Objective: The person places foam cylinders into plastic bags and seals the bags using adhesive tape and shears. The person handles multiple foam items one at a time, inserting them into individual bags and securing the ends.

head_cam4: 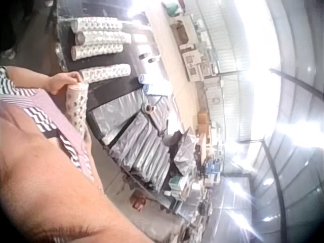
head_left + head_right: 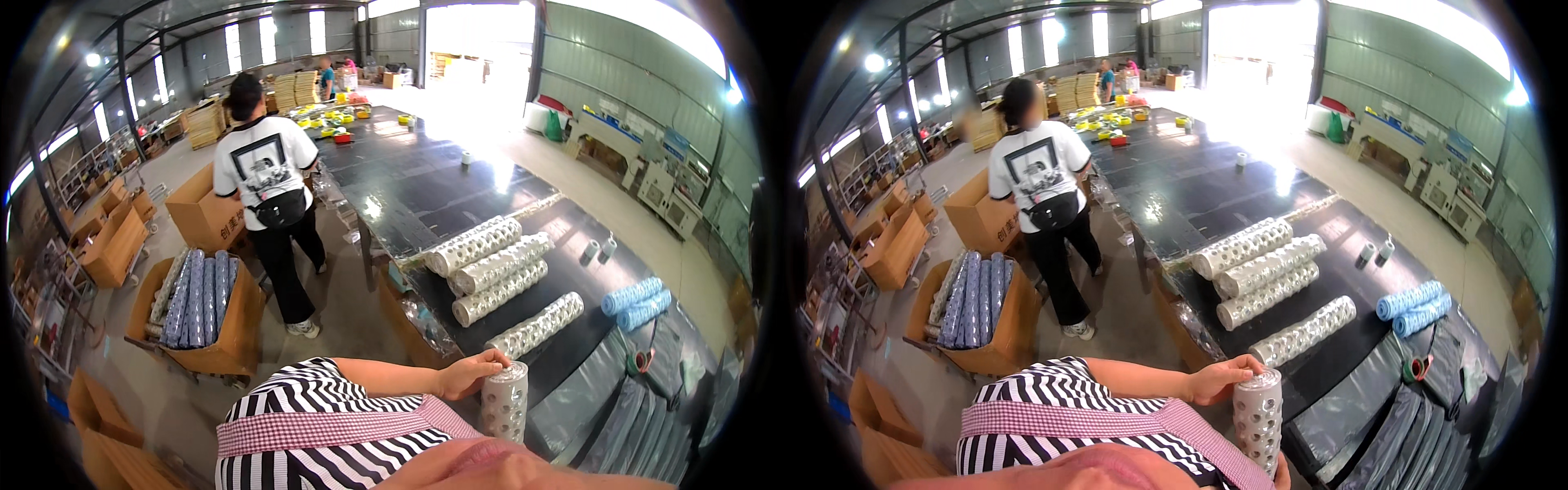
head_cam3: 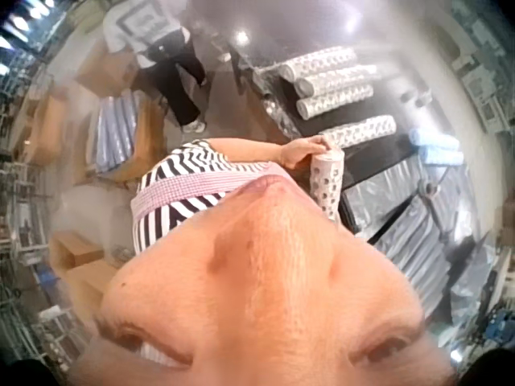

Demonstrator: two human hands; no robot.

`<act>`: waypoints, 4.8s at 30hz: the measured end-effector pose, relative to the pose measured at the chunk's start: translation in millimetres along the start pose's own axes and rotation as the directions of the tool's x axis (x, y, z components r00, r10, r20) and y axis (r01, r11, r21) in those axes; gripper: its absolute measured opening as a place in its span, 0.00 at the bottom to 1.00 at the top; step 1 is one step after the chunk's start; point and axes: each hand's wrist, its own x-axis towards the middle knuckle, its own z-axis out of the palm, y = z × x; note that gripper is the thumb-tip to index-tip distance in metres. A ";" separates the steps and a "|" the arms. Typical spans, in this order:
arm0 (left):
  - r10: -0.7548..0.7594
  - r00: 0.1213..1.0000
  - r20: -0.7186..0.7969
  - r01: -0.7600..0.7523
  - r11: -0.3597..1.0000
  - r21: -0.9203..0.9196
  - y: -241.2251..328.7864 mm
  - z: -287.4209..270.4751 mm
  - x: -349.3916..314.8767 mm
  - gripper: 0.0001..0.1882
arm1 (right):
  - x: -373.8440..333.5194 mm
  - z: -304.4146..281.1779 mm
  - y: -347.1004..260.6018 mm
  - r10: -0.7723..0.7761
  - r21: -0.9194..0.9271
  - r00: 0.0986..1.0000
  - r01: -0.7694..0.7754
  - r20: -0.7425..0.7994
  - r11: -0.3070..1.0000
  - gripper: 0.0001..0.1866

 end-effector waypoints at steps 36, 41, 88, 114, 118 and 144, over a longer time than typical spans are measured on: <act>0.036 0.925 -0.378 0.028 0.986 0.164 21.3 -58.0 -35.4 0.07 | -44.0 23.6 8.2 0.022 0.027 1.000 -0.022 0.000 0.999 0.45; 0.494 0.824 0.277 -0.445 0.262 0.856 141.8 7.3 -41.9 0.10 | -48.6 18.3 10.9 0.013 0.055 1.000 -0.012 -0.018 0.998 0.44; 0.300 0.418 0.858 -0.211 0.950 -0.229 113.7 215.3 -5.8 0.15 | -38.0 -224.6 83.1 -0.193 -0.206 0.791 0.086 -0.581 0.975 0.33; -0.508 0.738 0.444 -0.621 -0.255 0.741 -192.7 -1.6 191.6 0.13 | -147.6 -123.2 40.7 0.044 0.132 0.939 0.002 -0.342 0.991 0.53; -0.378 0.897 0.229 -0.131 0.267 0.955 -210.2 -16.6 210.4 0.07 | -138.7 -100.6 40.9 -0.020 -0.299 0.923 -0.104 -0.384 0.949 0.53; -0.075 0.990 0.122 -0.081 0.412 0.907 -206.2 -48.8 374.9 0.09 | 43.3 -83.6 10.8 0.093 -0.269 0.933 -0.195 -0.349 0.943 0.44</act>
